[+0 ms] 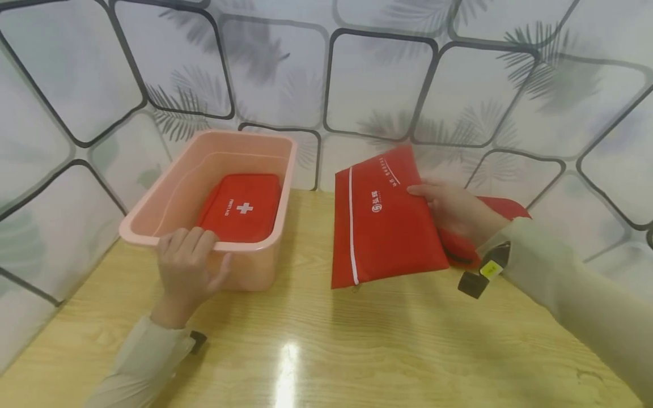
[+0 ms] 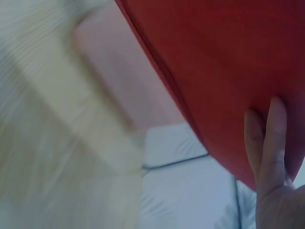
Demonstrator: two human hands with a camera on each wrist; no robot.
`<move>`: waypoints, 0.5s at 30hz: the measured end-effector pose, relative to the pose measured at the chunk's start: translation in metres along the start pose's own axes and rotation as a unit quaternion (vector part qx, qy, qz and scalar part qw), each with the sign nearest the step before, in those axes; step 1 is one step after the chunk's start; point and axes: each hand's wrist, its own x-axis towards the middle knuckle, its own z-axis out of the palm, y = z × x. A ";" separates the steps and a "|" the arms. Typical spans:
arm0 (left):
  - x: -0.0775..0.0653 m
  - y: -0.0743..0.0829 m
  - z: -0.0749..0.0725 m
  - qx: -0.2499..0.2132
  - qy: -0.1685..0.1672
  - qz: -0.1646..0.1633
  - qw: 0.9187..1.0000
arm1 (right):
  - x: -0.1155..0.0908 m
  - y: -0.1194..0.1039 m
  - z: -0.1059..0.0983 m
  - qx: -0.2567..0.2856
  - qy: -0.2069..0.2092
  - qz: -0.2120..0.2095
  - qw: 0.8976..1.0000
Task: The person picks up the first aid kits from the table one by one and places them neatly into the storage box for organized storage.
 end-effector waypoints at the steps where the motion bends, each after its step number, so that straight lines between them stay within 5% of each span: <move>1: 0.000 0.000 0.000 0.000 0.001 0.000 1.000 | 0.001 -0.004 0.003 0.024 -0.003 -0.006 1.000; 6: 0.001 0.000 0.001 0.000 0.010 0.001 1.000 | 0.009 -0.023 0.021 0.095 0.006 -0.036 0.995; 15: -0.001 0.002 -0.001 0.012 -0.003 0.000 1.000 | 0.034 -0.051 0.062 0.097 -0.026 -0.048 0.994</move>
